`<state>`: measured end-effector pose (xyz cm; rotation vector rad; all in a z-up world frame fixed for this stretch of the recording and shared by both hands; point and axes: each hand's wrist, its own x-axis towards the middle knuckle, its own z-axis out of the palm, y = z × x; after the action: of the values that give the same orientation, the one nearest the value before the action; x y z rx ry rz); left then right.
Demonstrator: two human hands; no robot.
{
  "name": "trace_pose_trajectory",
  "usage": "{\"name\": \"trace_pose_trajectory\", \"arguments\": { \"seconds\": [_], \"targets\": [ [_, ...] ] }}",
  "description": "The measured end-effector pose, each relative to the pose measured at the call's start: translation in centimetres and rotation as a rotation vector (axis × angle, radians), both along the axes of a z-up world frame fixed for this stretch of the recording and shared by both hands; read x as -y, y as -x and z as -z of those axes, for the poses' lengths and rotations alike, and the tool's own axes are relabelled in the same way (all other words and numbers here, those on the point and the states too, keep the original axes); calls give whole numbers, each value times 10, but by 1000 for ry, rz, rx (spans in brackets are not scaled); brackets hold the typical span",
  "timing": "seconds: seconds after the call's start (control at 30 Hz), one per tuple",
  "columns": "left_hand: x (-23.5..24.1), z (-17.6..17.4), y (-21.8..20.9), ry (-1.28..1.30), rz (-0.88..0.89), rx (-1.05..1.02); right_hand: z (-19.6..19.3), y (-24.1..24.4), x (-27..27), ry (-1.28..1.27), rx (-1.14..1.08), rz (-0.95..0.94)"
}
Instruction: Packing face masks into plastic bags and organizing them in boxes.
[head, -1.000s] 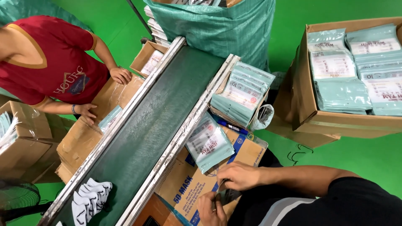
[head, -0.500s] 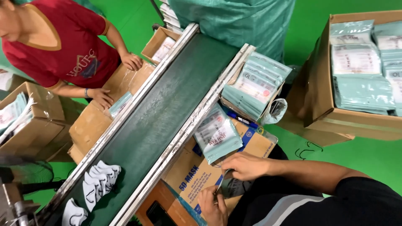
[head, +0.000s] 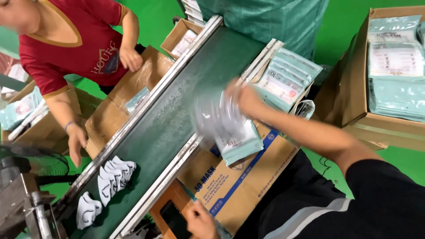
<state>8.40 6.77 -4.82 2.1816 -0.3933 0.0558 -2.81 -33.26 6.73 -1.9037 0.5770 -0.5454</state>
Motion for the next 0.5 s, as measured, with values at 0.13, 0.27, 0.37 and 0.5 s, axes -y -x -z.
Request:
{"name": "trace_pose_trajectory", "arguments": {
  "seconds": [0.13, 0.27, 0.37, 0.5],
  "targets": [
    [-22, -46, -58, -11, -50, 280, -25, -15, 39, -545, 750, 442],
    [-7, -44, -121, -91, -122, 316, 101, -15, -32, -181, 282, 337],
    [13, 8, -143, -104, 32, 535, 161, 24, -152, -146, 83, -59],
    [45, 65, -101, 53, -93, 523, 177, 57, -196, 347, 112, -337]
  ]
}}
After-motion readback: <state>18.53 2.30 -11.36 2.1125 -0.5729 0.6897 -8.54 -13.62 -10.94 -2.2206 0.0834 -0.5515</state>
